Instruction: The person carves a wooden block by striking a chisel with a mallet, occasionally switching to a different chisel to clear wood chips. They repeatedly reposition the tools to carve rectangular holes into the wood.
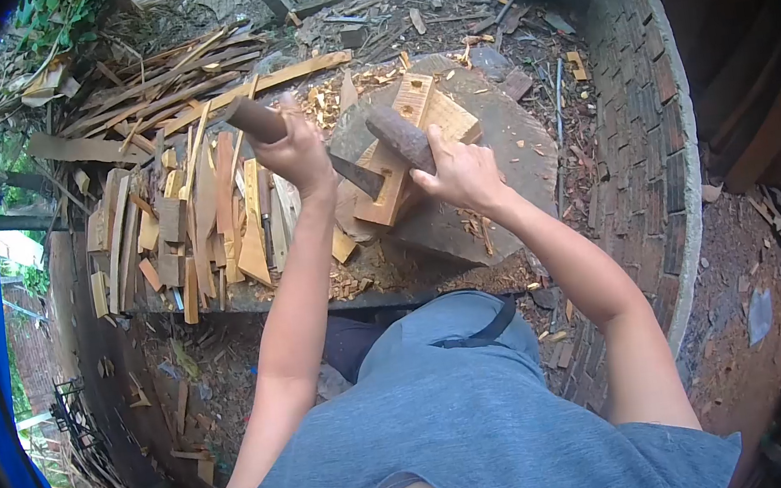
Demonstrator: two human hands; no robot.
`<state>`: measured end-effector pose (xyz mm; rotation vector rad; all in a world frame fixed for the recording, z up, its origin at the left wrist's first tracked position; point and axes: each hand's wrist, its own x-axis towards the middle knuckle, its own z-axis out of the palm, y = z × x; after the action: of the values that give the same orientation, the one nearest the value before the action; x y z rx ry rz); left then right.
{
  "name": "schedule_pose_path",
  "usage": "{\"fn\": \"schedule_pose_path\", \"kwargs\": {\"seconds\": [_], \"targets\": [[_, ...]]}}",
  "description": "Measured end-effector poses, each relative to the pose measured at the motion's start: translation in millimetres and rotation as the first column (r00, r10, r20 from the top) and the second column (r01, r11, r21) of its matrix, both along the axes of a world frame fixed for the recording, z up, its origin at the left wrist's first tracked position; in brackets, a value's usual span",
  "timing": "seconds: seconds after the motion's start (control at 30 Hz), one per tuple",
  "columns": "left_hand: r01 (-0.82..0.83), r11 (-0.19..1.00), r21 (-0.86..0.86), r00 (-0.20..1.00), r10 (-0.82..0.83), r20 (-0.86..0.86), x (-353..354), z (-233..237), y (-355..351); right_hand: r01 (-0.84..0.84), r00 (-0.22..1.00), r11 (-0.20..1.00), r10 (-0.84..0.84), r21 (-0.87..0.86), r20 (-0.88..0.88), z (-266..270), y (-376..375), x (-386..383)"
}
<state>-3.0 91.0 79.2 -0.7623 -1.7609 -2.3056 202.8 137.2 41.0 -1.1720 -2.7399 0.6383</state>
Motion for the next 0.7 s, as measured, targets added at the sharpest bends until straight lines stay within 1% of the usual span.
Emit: {"fn": "schedule_pose_path", "kwargs": {"seconds": [0.03,0.07,0.1,0.17,0.2,0.27,0.3,0.33,0.4,0.43,0.47,0.5,0.53,0.57,0.6,0.63,0.67,0.7], "targets": [[0.035,0.999,0.023,0.992,-0.037,0.118,-0.5,6.9,0.5,0.009,1.000,1.000,-0.009,-0.020,0.023,4.2,-0.3,-0.3],[0.048,0.996,0.077,0.944,-0.071,0.322,3.4,12.1,-3.1,0.010,1.000,1.000,-0.010,-0.019,0.022,1.7,0.0,1.6],[0.025,0.997,0.066,0.930,-0.047,0.364,-2.3,13.7,-6.7,0.015,1.000,1.000,-0.015,-0.009,-0.004,-3.2,-0.2,2.5],[-0.011,0.990,0.138,0.871,-0.058,0.488,-20.6,-7.8,-14.3,0.025,0.999,1.000,-0.025,0.000,-0.044,-5.3,-1.4,-1.7],[-0.019,0.993,0.120,0.841,-0.049,0.539,-20.5,-8.9,-20.9,0.036,0.998,0.999,-0.036,-0.007,-0.045,-5.1,-2.6,-2.1],[-0.095,0.988,0.120,0.793,0.002,0.609,-31.9,-30.0,-23.1,0.053,0.998,0.999,-0.054,-0.012,-0.039,-4.5,-4.2,-0.5],[-0.134,0.984,0.116,0.762,0.028,0.647,-32.3,-33.0,-25.3,0.061,0.997,0.998,-0.062,-0.030,-0.044,-3.6,-3.9,-3.7],[-0.136,0.983,0.124,0.764,0.025,0.645,-33.5,-34.9,-27.3,0.067,0.996,0.997,-0.069,-0.046,-0.052,-2.3,-3.2,-7.6],[-0.164,0.983,0.082,0.706,0.059,0.706,-32.1,-35.7,-27.3,0.075,0.993,0.997,-0.075,-0.005,-0.088,-13.6,-3.9,-9.5],[-0.154,0.984,0.093,0.706,0.044,0.707,-23.3,-20.4,-26.6,0.088,0.989,0.996,-0.085,0.024,-0.119,-11.3,-4.8,-9.0],[-0.083,0.989,0.125,0.796,-0.010,0.605,-14.4,-6.1,-27.5,0.089,0.994,0.996,-0.090,-0.013,-0.070,-8.4,-5.5,-8.6],[-0.013,0.989,0.144,0.868,-0.061,0.493,-6.6,8.2,-29.0,0.095,0.993,0.995,-0.095,-0.011,-0.066,-8.1,-6.8,-8.0],[0.043,0.991,0.124,0.894,-0.093,0.439,-3.5,19.3,-26.3,0.119,0.991,0.992,-0.122,-0.039,-0.062,-8.9,-8.2,-8.3],[0.076,0.985,0.155,0.934,-0.125,0.335,2.0,29.3,-23.4,0.139,0.988,0.988,-0.143,-0.068,-0.058,-9.9,-9.8,-10.2],[0.095,0.985,0.145,0.966,-0.126,0.224,9.4,41.8,-23.9,0.124,0.990,0.990,-0.128,-0.063,-0.059,-11.0,-13.3,-13.7],[0.123,0.984,0.131,0.984,-0.138,0.110,16.2,49.0,-21.0,0.189,0.976,0.973,-0.201,-0.135,-0.086,-13.7,-16.6,-14.5],[0.158,0.976,0.151,0.980,-0.173,0.093,21.5,50.6,-21.6,0.253,0.954,0.945,-0.279,-0.209,-0.108,-16.3,-19.2,-14.6],[0.161,0.975,0.153,0.980,-0.177,0.092,28.3,53.6,-23.8,0.256,0.953,0.944,-0.282,-0.207,-0.109,-19.4,-21.5,-15.1]]}}
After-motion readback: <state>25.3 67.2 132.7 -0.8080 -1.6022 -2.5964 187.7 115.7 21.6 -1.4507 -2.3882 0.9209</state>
